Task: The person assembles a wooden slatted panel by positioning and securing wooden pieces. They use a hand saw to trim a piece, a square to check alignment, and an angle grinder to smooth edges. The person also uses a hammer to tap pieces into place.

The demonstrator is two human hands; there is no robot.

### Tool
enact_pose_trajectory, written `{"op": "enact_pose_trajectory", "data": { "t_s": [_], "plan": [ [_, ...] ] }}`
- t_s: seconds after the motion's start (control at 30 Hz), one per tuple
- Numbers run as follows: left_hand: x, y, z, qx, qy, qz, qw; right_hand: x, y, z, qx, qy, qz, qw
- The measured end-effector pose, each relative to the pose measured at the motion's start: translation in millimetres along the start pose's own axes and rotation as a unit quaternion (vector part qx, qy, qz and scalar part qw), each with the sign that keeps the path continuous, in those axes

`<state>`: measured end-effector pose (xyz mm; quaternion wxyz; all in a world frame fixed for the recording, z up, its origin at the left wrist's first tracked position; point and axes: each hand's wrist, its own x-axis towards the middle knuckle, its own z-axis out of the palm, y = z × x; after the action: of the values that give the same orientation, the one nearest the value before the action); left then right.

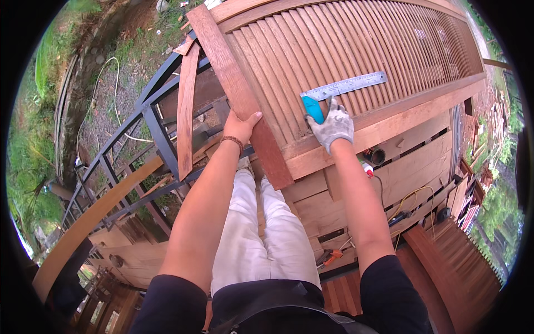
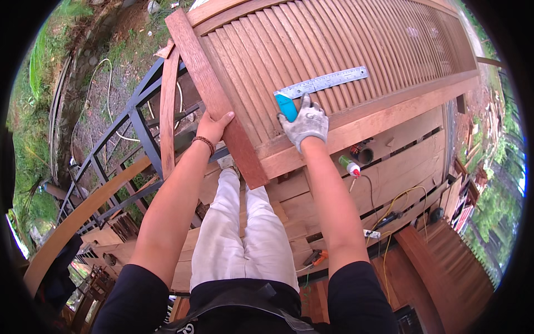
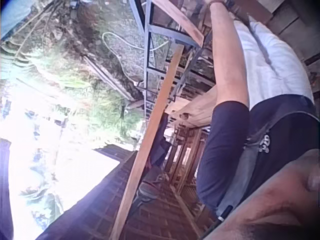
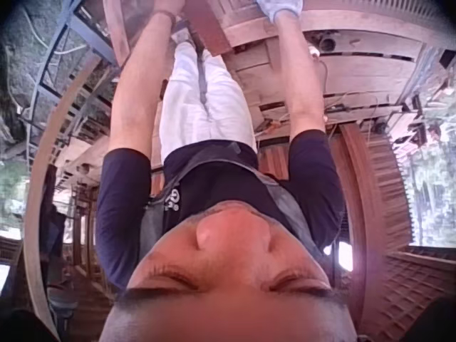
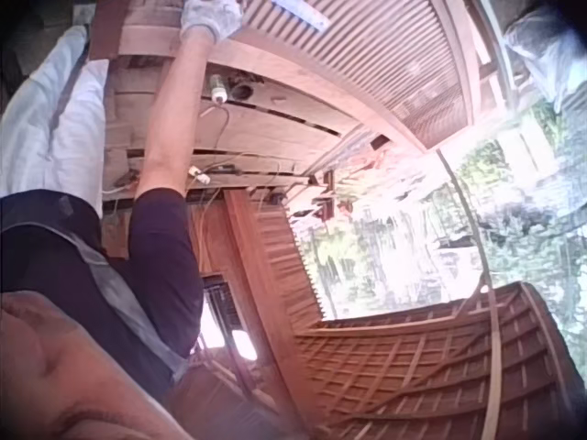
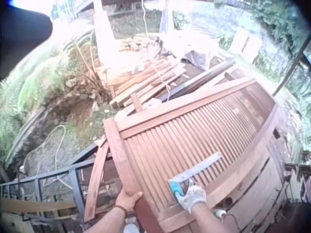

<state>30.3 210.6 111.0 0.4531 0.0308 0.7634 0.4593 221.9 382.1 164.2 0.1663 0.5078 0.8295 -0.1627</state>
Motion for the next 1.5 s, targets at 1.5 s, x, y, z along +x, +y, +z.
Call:
{"op": "enact_pose_trajectory", "data": {
  "t_s": [1.5],
  "plan": [
    [-186, -132, 26, -0.077, 0.008, -0.069, 0.995, -56, 119, 60, 0.225, 0.002, 0.015, 0.974]
  ]
}}
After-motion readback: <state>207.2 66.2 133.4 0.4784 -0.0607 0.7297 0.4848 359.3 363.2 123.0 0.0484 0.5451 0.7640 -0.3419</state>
